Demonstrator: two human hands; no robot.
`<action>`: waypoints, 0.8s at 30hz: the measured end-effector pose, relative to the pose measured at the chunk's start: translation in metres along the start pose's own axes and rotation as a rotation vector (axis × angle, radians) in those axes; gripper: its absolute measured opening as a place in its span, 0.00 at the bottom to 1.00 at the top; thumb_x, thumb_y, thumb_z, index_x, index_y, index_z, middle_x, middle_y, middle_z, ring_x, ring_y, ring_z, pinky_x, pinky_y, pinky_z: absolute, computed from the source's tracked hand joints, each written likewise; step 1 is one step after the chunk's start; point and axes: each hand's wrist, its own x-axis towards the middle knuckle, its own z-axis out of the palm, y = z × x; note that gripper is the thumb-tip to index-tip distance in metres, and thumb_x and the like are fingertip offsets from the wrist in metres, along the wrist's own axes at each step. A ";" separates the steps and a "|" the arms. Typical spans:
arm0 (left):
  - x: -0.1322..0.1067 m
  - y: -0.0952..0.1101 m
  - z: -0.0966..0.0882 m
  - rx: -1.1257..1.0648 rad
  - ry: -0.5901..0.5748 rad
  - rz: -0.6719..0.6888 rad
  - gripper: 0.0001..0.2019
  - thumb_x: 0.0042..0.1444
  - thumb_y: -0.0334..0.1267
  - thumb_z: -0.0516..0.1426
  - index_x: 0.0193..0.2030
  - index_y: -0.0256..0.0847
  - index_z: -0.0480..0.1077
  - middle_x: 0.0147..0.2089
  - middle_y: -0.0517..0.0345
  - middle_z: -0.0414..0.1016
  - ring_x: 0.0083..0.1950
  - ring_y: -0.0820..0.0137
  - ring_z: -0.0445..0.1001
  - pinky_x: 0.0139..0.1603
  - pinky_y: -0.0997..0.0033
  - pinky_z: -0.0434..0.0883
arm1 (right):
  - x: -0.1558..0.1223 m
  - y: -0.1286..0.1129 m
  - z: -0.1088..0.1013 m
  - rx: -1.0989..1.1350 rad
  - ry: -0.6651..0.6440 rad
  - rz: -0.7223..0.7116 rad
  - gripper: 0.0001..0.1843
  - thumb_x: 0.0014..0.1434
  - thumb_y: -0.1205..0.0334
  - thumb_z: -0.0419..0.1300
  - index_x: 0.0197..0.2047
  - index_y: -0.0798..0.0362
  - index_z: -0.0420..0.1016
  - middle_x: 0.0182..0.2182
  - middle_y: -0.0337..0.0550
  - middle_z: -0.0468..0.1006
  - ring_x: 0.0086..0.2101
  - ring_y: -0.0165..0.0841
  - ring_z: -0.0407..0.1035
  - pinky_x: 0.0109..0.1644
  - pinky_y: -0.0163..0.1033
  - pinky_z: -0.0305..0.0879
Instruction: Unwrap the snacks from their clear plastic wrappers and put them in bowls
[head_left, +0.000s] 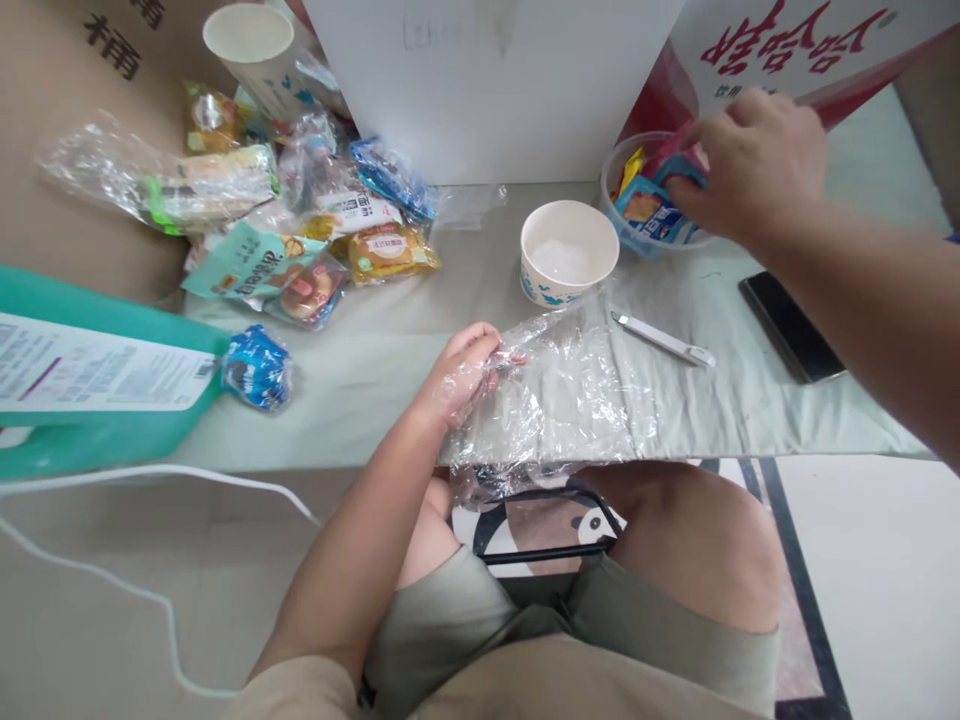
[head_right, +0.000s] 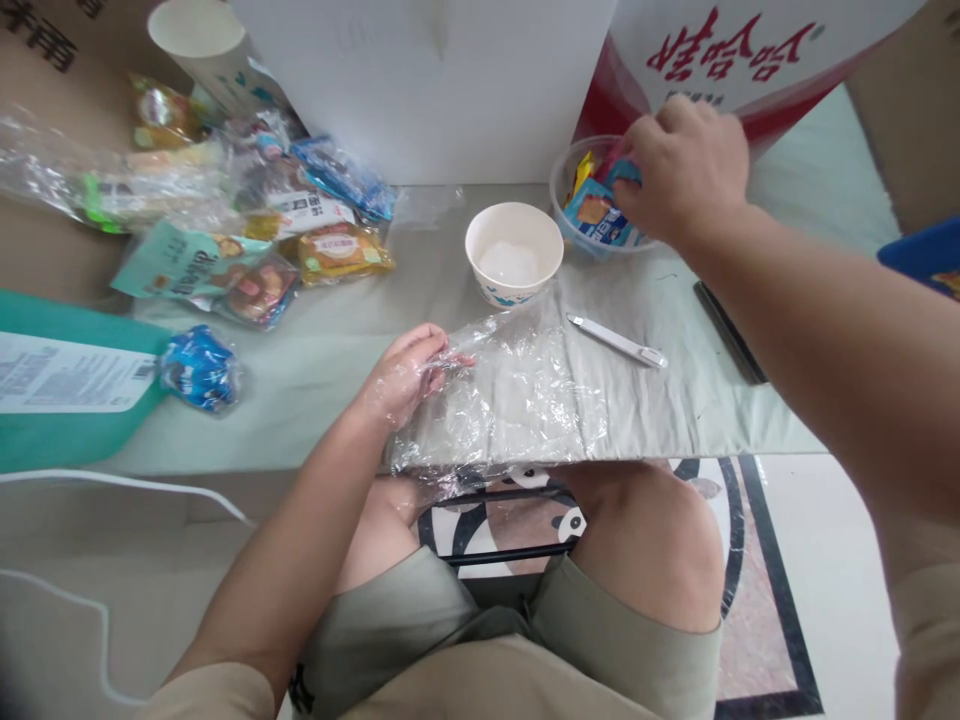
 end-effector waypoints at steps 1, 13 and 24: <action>0.000 -0.001 0.000 0.006 -0.004 0.002 0.08 0.61 0.38 0.55 0.32 0.43 0.61 0.31 0.57 0.81 0.15 0.81 0.56 0.16 0.79 0.49 | -0.003 -0.003 0.000 -0.007 0.001 -0.026 0.25 0.60 0.51 0.64 0.55 0.59 0.80 0.54 0.59 0.80 0.53 0.47 0.75 0.44 0.50 0.61; -0.005 0.008 0.005 -0.002 0.024 -0.030 0.09 0.63 0.34 0.54 0.30 0.41 0.62 0.28 0.56 0.80 0.16 0.82 0.57 0.19 0.81 0.53 | 0.013 -0.033 -0.001 -0.078 -0.258 0.035 0.28 0.58 0.53 0.67 0.56 0.63 0.76 0.53 0.66 0.80 0.54 0.53 0.76 0.46 0.56 0.60; -0.004 0.006 -0.006 0.054 -0.094 0.007 0.07 0.62 0.35 0.57 0.32 0.42 0.65 0.27 0.62 0.66 0.31 0.68 0.81 0.16 0.80 0.60 | -0.058 -0.039 -0.041 0.379 0.142 -0.120 0.15 0.62 0.63 0.57 0.48 0.61 0.80 0.45 0.59 0.80 0.47 0.44 0.75 0.51 0.53 0.68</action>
